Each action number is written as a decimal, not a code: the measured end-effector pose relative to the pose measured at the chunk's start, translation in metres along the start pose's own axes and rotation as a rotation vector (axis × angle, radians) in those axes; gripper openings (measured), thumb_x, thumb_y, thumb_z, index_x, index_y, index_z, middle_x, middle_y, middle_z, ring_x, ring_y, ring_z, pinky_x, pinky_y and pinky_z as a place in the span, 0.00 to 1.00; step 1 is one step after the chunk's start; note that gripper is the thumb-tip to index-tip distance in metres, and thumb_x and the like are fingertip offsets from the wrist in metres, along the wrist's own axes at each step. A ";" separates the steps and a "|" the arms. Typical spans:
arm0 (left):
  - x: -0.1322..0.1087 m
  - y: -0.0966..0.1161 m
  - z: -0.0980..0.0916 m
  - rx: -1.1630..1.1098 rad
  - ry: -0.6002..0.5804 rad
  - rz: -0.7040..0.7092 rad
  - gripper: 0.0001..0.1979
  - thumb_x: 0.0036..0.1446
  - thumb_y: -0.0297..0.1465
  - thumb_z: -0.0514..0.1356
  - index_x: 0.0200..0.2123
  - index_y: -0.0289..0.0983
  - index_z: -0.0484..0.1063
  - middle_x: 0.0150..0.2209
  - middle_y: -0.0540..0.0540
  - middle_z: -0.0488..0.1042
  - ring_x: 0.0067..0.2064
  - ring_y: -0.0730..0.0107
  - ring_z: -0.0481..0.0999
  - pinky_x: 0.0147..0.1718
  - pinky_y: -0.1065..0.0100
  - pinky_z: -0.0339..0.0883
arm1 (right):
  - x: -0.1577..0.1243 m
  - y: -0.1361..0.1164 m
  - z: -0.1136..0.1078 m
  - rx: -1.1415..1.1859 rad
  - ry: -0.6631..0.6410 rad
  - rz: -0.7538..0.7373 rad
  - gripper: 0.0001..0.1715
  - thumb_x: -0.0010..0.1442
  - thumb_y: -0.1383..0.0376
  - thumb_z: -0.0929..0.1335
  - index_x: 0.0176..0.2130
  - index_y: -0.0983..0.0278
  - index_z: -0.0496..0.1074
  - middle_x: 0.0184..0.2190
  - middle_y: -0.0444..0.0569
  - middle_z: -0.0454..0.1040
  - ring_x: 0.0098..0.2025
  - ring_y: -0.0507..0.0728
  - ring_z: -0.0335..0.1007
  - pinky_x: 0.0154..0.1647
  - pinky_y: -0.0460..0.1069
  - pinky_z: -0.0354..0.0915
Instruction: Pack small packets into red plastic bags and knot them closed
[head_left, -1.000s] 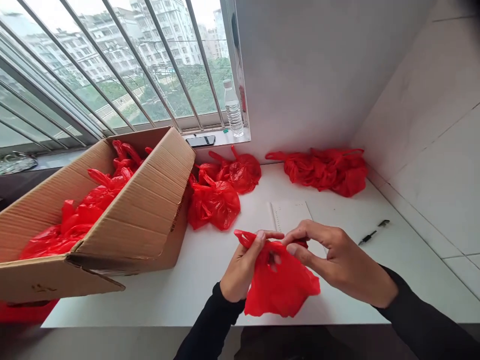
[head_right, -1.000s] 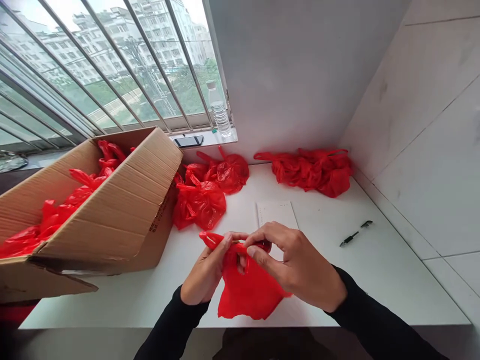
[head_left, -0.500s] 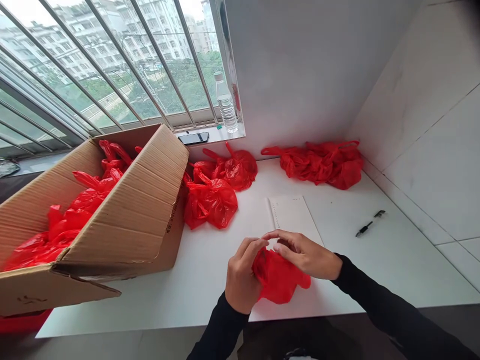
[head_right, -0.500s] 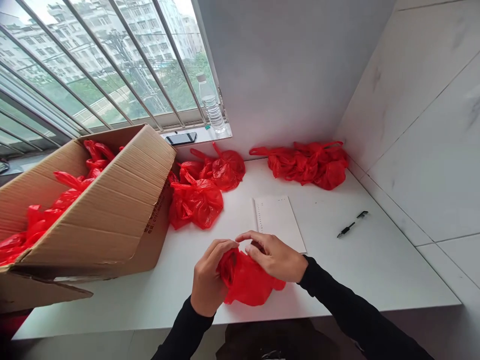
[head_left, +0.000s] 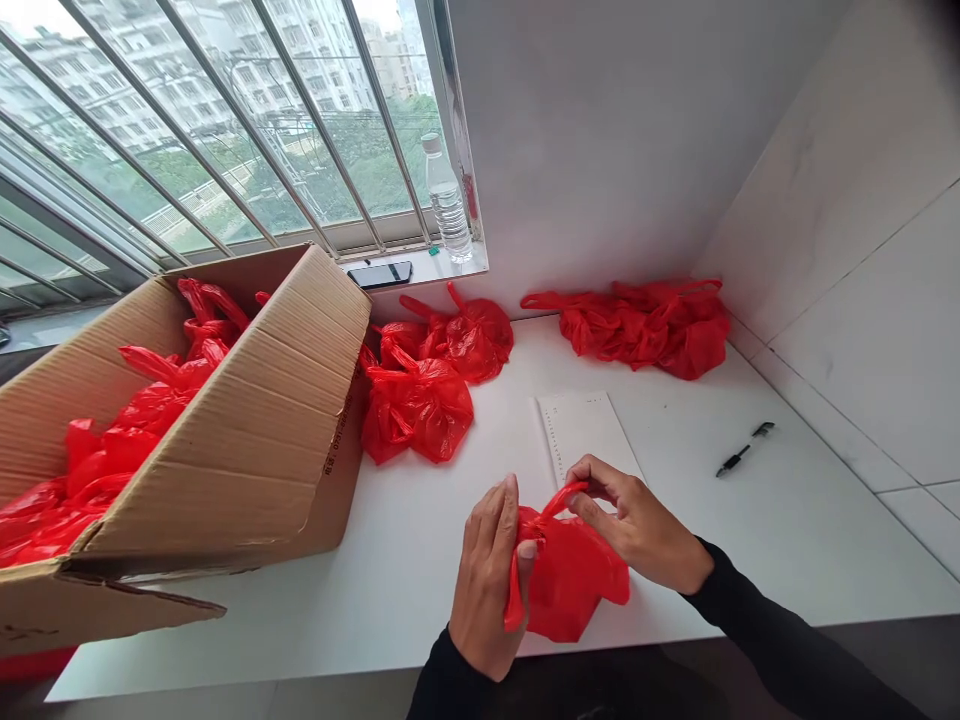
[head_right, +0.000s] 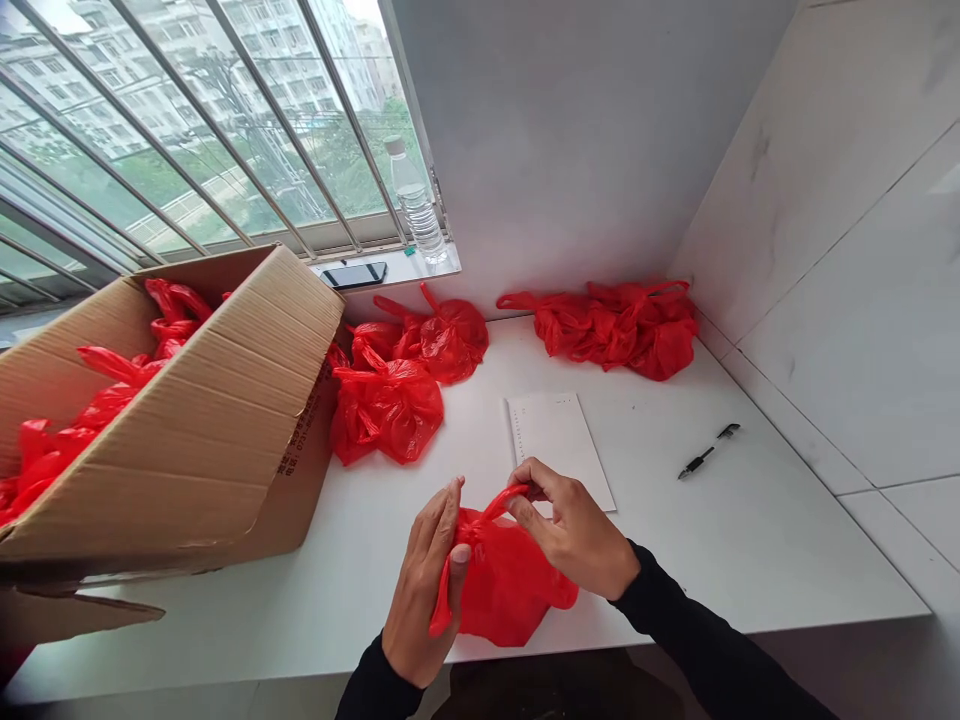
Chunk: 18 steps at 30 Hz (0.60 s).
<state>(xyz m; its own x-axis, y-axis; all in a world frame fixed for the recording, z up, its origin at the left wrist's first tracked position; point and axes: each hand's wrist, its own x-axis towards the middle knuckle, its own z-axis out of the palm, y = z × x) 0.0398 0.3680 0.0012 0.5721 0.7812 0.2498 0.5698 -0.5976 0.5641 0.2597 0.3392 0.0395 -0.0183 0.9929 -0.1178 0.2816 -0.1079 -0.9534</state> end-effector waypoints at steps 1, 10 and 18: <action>-0.007 -0.007 0.000 0.025 -0.003 -0.016 0.32 0.71 0.28 0.48 0.73 0.45 0.41 0.70 0.41 0.57 0.70 0.59 0.56 0.64 0.52 0.61 | -0.004 0.008 -0.004 -0.009 0.028 0.026 0.12 0.71 0.54 0.62 0.38 0.58 0.65 0.34 0.42 0.70 0.38 0.55 0.69 0.39 0.50 0.63; -0.045 -0.036 -0.008 -0.437 0.001 -0.716 0.30 0.70 0.48 0.43 0.64 0.37 0.67 0.23 0.50 0.70 0.27 0.64 0.70 0.31 0.62 0.69 | -0.031 0.070 -0.018 0.093 0.086 0.145 0.15 0.71 0.50 0.61 0.41 0.57 0.66 0.44 0.47 0.70 0.47 0.58 0.68 0.51 0.54 0.65; -0.012 0.001 0.002 -0.679 0.017 -0.609 0.20 0.69 0.44 0.50 0.51 0.39 0.73 0.45 0.43 0.78 0.43 0.61 0.76 0.42 0.62 0.72 | -0.041 0.045 0.038 0.221 -0.075 0.146 0.17 0.69 0.49 0.62 0.44 0.58 0.69 0.39 0.48 0.72 0.43 0.59 0.70 0.49 0.55 0.70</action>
<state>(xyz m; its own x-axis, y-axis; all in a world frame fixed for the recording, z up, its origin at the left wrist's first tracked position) 0.0346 0.3572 -0.0027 0.2742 0.9327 -0.2343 0.2975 0.1494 0.9430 0.2362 0.2914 -0.0090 -0.0665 0.9603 -0.2708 0.0706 -0.2662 -0.9613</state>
